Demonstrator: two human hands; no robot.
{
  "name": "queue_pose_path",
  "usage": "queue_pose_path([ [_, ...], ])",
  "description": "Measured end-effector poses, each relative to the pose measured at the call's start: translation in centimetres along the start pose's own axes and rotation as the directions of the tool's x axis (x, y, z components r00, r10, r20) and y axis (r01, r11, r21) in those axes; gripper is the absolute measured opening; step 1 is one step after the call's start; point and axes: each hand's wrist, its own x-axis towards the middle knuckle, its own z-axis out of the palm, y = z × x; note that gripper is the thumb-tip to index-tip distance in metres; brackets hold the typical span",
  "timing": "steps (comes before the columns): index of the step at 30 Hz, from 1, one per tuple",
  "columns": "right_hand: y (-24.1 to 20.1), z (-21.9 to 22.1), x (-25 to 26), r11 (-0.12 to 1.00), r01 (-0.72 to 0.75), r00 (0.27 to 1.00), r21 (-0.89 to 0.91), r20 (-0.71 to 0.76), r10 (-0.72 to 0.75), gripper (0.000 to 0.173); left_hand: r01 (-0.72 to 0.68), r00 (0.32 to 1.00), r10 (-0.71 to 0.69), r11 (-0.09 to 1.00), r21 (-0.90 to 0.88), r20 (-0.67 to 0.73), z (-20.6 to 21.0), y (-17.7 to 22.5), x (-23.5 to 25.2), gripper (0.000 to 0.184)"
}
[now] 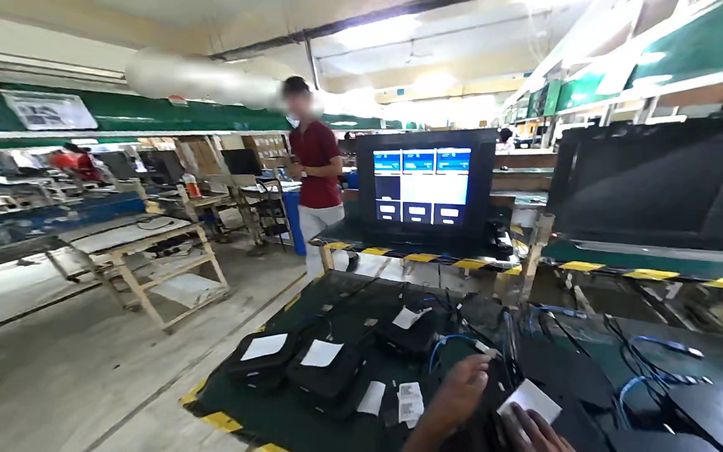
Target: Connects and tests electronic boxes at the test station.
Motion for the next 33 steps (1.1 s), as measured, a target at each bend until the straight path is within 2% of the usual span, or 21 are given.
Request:
queue_pose_path([
  [1,0.4,-0.7,0.3,1.000,0.022,0.999,0.006,0.026,-0.022,0.080,-0.017,1.000,0.017,0.999,0.035,0.005,-0.3,-0.1,-0.8,0.043],
  [2,1.0,-1.7,0.8,1.000,0.027,0.996,-0.005,0.080,-0.026,0.091,-0.028,1.000,0.027,0.997,0.065,0.013,-0.6,-0.1,-1.7,0.042],
  [4,2.8,-3.2,2.4,0.997,0.016,0.976,-0.080,0.218,0.002,0.125,-0.033,0.999,0.031,0.994,0.102,0.027,-0.9,-0.2,-3.1,0.042],
  [6,5.0,-3.6,4.2,0.992,0.070,0.949,-0.106,0.314,-0.033,0.142,-0.014,0.999,0.010,0.992,0.126,0.033,-0.8,-0.6,-4.1,0.041],
  [9,6.3,-3.8,5.3,0.982,0.156,0.916,-0.111,0.389,-0.101,0.148,-0.037,0.998,0.031,0.991,0.132,0.049,-0.6,-1.1,-5.2,0.039],
  [11,5.7,-3.1,4.6,0.983,0.139,0.922,-0.121,0.378,-0.084,0.152,-0.052,0.997,0.046,0.990,0.132,0.055,-0.5,-1.2,-5.3,0.038],
  [16,4.1,-1.6,2.5,0.998,0.019,0.970,-0.067,0.245,-0.002,0.147,-0.123,0.989,0.108,0.980,0.157,0.104,1.2,1.0,-1.2,0.037],
  [19,2.4,-0.6,2.2,0.994,-0.109,0.959,-0.031,0.261,0.114,0.138,-0.188,0.976,0.132,0.913,0.362,0.174,3.6,3.9,4.5,0.043],
  [21,1.8,-0.4,2.4,0.987,-0.159,0.938,-0.008,0.310,0.154,0.139,-0.247,0.955,0.102,0.792,0.558,0.279,6.0,5.4,9.3,0.059],
  [25,1.8,-0.3,2.1,0.988,-0.157,0.935,-0.008,0.320,0.151,0.136,-0.313,0.898,-0.083,0.569,0.760,0.432,11.2,3.3,16.5,0.119],
  [27,1.7,-0.2,1.5,0.990,-0.144,0.952,-0.005,0.272,0.140,0.130,-0.277,0.885,-0.195,0.509,0.815,0.423,12.9,1.9,17.8,0.129],
  [30,2.2,0.4,0.8,0.993,-0.115,0.978,-0.016,0.175,0.116,0.122,-0.137,0.912,-0.259,0.541,0.830,0.319,14.2,2.3,18.0,0.126],
  [33,2.5,0.8,0.7,0.996,-0.074,0.986,-0.043,0.145,0.080,0.115,-0.097,0.912,-0.307,0.483,0.870,0.272,15.3,2.3,17.1,0.129],
])
